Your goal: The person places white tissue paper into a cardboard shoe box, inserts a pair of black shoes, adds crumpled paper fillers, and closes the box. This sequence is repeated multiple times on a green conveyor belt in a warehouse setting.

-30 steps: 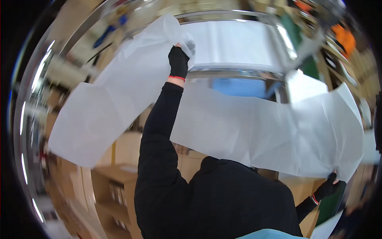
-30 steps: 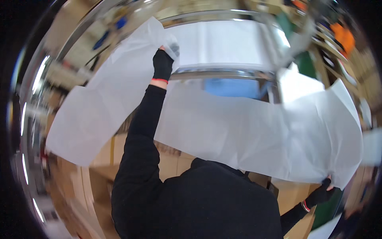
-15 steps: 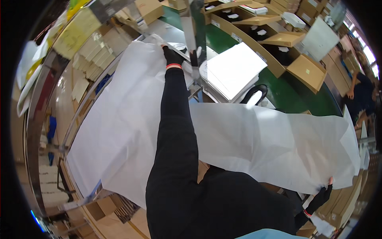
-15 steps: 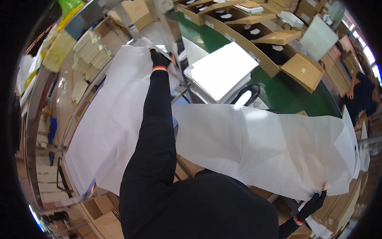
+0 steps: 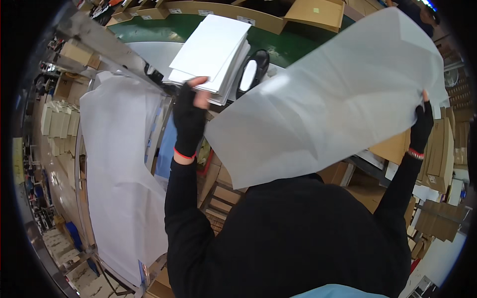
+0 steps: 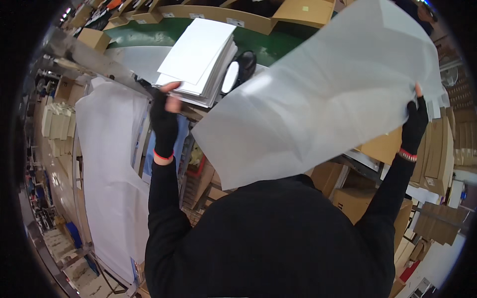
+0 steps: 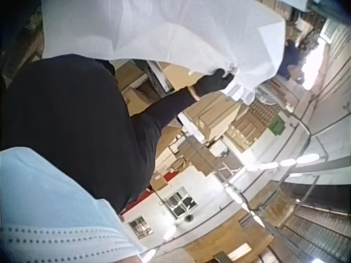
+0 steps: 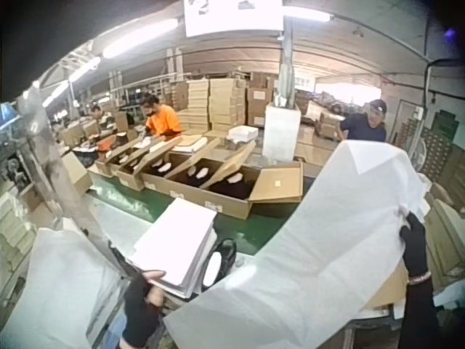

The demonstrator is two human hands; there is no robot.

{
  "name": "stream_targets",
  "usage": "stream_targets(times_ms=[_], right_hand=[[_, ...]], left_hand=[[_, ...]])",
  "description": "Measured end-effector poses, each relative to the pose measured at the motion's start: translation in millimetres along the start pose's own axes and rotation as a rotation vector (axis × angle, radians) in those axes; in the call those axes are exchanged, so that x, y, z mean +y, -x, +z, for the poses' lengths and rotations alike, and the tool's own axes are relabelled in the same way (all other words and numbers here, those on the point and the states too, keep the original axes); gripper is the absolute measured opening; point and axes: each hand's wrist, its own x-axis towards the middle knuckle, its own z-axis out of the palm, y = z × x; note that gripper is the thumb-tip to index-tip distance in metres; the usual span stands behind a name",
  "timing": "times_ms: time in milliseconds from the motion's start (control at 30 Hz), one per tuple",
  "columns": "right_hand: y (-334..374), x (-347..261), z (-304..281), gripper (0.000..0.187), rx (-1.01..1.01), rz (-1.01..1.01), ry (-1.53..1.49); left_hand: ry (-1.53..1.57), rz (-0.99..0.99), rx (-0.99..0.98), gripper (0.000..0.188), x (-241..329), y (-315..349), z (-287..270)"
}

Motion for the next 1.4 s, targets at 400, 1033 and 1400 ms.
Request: stream_targets(times_ms=[400,1033,1400], right_hand=[[33,288,-119,0.057,0.012,0.503,-0.21],[159,426,-153,0.066,0.072,0.981,-0.629],[190,441,-165,0.071,0.22,1.143,-0.465]], left_hand=[[-0.172,0.074,-0.77,0.105,-4,-37,203],[-0.143,-0.414,-1.301,0.063,-25,-187,378],[-0.912,-0.106,-0.797,0.085,-24,-180,362]])
